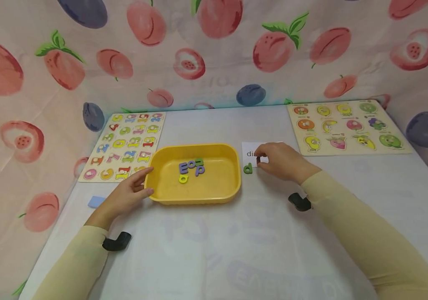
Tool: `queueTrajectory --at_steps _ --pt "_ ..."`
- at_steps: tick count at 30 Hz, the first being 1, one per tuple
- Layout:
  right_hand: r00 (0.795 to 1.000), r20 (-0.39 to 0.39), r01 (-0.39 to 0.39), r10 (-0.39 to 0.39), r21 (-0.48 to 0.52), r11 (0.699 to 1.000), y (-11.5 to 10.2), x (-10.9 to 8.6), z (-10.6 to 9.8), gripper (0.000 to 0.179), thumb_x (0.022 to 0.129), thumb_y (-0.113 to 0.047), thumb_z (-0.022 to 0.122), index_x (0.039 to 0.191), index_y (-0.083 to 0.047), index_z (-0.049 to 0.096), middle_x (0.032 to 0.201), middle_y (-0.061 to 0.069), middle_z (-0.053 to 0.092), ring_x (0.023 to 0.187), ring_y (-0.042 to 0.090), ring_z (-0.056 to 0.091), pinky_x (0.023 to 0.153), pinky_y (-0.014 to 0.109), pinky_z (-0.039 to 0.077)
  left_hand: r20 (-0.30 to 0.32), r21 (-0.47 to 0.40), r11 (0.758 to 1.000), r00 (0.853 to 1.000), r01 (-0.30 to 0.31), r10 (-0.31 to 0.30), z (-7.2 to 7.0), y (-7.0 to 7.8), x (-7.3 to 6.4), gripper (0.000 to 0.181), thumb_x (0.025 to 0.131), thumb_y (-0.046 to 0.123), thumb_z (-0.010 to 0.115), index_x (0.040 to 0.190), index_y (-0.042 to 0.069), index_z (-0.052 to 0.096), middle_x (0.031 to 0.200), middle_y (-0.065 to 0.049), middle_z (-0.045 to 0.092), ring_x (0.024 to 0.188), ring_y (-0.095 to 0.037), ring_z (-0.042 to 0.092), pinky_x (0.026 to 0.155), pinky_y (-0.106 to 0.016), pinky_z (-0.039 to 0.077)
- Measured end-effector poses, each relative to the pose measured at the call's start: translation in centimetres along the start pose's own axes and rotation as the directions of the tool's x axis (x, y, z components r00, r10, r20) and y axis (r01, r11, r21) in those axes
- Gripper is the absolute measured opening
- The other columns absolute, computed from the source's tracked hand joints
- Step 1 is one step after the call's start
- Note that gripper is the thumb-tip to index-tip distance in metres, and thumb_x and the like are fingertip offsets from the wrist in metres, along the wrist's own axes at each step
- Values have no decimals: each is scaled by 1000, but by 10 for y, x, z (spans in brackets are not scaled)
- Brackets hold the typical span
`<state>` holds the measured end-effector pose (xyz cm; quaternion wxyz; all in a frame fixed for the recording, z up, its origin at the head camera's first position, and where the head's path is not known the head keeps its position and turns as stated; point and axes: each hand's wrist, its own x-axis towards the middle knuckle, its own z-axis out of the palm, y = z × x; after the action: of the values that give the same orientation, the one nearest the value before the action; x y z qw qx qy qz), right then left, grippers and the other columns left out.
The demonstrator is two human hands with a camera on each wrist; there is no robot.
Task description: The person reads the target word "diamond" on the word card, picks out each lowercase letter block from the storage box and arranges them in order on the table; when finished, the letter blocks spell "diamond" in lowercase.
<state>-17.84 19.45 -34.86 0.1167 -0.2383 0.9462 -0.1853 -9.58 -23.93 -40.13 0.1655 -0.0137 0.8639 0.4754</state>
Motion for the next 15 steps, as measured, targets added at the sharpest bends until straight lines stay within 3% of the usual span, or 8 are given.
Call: queueTrajectory --at_steps 15 --pt "1000 21 22 -22 -4 1000 11 14 24 27 92 -7 66 117 2 68 115 15 69 111 36 61 101 54 47 -2 -6 1000 1000 -12 12 0 2 -2 73 92 30 74 156 26 38 157 -12 38 126 -33 56 102 -45 48"
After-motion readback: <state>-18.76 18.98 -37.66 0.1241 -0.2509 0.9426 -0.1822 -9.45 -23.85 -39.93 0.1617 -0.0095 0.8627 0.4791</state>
